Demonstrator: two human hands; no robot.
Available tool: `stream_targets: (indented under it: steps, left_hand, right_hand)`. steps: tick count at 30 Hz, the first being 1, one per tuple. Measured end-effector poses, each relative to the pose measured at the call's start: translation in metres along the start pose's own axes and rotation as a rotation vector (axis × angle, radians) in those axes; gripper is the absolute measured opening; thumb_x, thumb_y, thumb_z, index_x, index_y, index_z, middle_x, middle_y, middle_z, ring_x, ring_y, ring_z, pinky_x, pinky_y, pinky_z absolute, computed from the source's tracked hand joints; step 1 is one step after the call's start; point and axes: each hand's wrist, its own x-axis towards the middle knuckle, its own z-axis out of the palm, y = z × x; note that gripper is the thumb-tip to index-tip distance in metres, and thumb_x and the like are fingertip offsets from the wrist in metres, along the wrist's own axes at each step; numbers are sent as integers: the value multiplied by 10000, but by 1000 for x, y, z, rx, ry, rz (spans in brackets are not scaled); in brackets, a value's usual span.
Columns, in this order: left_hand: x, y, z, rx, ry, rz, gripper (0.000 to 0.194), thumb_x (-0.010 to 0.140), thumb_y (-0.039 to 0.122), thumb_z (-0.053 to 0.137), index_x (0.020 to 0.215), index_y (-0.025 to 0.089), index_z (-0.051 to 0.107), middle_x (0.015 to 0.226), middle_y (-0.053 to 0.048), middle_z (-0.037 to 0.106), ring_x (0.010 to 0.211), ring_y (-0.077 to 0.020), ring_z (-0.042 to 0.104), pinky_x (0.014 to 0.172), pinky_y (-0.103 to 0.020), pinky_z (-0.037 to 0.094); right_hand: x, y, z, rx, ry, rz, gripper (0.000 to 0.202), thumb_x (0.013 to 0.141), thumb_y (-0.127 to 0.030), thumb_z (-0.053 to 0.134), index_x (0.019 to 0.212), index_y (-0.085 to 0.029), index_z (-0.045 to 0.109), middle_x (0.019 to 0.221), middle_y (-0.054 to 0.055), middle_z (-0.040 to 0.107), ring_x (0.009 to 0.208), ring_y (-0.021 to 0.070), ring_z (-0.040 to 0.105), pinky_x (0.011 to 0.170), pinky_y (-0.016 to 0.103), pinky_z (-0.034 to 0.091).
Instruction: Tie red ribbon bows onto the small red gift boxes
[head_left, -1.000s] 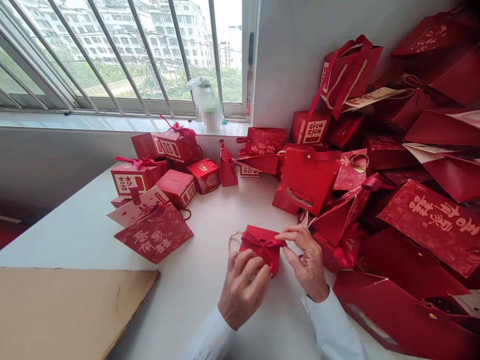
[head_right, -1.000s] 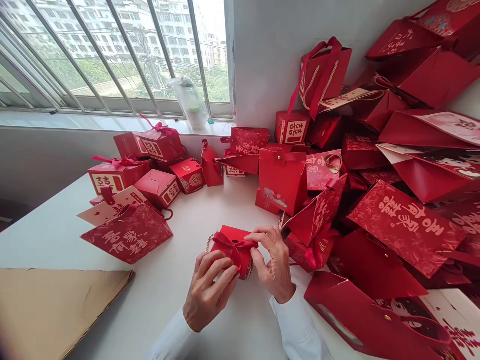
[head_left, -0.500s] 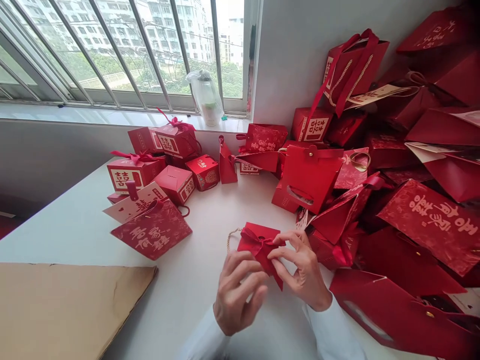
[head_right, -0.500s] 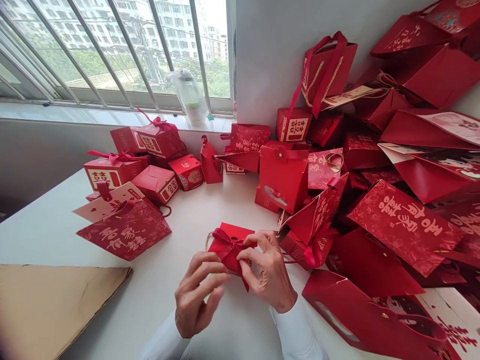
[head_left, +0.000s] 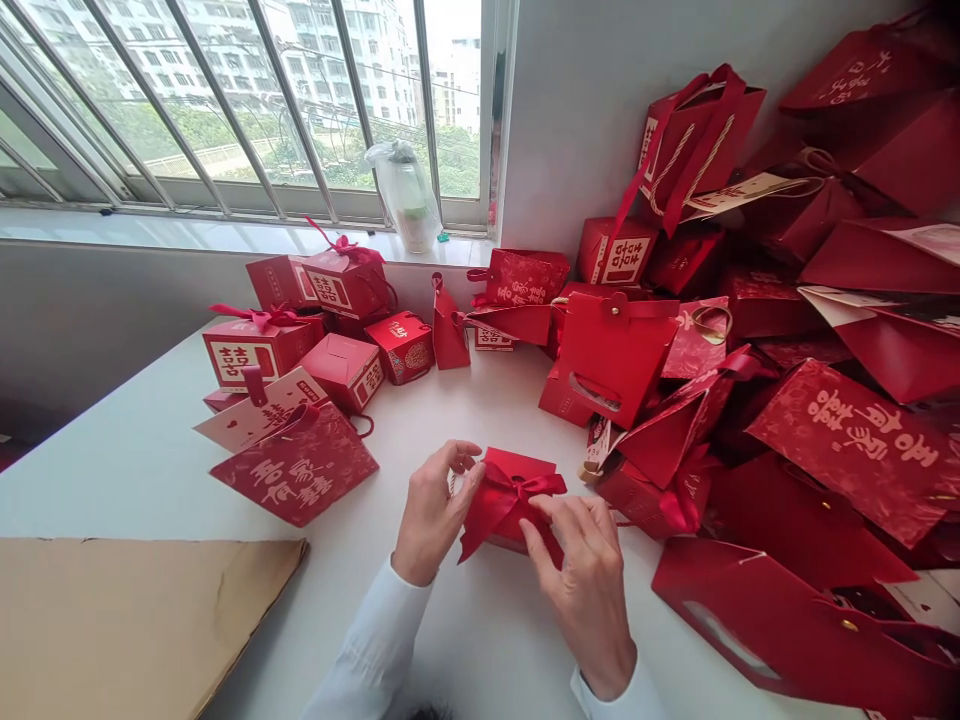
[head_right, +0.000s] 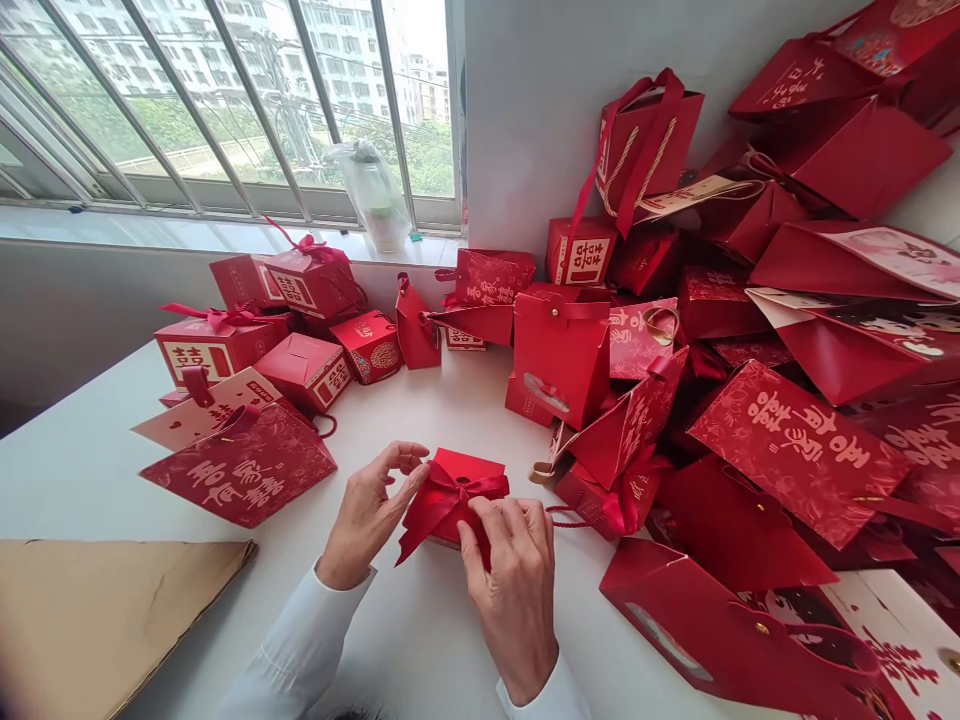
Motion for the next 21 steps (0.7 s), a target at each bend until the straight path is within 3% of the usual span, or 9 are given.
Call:
stream_targets:
  steps: [7,10,12,16,21]
  left_hand:
    - [4,-7,0,-90,-4,-45,197,842,288,434,950,206,578,881,-28,650,853,-167,610,716,-285,461]
    - [7,-12,-4,-131,6,-37,212,859,292,408,964,208,572,953,-43,640,910,-172,607,737,-291,472]
    - [10,-21,-9,-118,-14,-30,227,862,274,387,987,205,563,1007,-54,630,923,-174,606,753,-305,479]
    - [15,-46,-18,-5,-159,10,291,822,197,400,1068,219,554,1145,-68,589,990,-194,578,821,-356,483]
    - [23,-52,-8,85,-289,184,489,749,101,439,1208,251,519,1275,-52,531,1223,-219,415,1019,-403,358]
  right_hand:
    - [0,3,-9,55,9,-72,74,851,-182,572,809,-229,611,830,23,588,834,191,489,778,344,408]
    - [5,13,-19,153,68,27,104,874,-223,528,793,-231,593,820,19,594,845,184,527,769,321,433]
    - [6,24,-24,182,53,152,112,886,-256,489,857,-233,595,869,27,617,861,187,562,753,313,453]
    - [0,47,-18,274,-137,336,230,859,-260,449,1050,-232,575,1027,52,642,834,178,635,709,292,500]
    - [-5,58,9,517,-288,442,510,797,-159,395,1305,-194,410,823,25,682,719,167,654,691,299,523]
